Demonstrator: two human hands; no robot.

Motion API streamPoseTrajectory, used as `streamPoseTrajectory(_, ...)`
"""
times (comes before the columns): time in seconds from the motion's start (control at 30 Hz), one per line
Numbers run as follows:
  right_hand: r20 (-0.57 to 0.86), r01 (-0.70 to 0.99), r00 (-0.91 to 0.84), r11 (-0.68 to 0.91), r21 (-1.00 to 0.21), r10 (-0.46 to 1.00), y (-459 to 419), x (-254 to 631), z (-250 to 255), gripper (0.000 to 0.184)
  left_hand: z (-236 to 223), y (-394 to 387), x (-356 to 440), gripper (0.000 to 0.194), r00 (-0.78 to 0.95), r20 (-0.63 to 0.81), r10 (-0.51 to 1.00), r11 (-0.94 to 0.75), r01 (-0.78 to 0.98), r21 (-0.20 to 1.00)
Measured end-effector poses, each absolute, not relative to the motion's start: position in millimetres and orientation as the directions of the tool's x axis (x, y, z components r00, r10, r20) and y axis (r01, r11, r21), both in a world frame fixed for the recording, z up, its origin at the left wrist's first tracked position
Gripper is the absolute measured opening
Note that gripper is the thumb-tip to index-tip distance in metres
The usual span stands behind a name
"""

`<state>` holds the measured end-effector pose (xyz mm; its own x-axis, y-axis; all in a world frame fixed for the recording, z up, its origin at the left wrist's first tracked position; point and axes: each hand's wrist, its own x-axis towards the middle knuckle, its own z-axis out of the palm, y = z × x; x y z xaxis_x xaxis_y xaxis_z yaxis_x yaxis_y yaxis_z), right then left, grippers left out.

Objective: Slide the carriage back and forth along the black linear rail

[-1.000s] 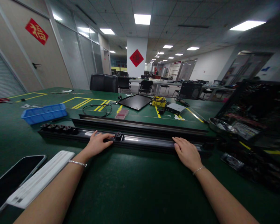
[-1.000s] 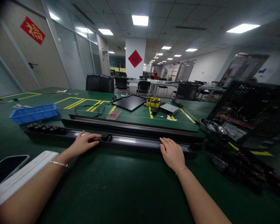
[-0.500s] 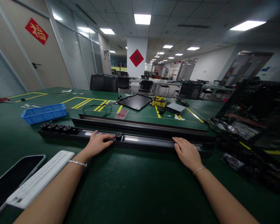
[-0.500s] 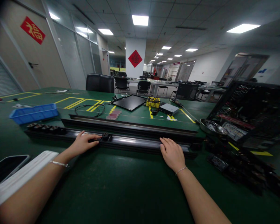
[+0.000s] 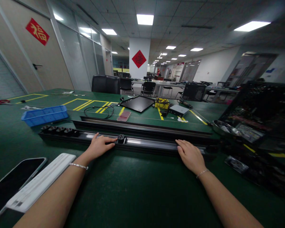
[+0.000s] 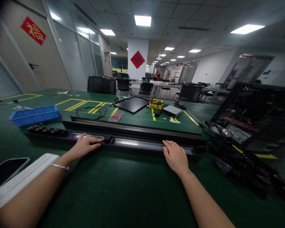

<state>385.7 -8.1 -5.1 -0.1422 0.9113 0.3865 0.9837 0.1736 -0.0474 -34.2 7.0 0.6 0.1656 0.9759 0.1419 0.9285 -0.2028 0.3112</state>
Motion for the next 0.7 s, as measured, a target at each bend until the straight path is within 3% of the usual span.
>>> streamPoseTrajectory(0.7, 0.358, 0.985, -0.131, 0.162, -0.057, 0.925, -7.1, 387.0, -5.7, 0.045, 3.4, 6.7, -32.4, 0.035, 0.181, 0.109, 0.977, -0.206, 0.930, 0.303)
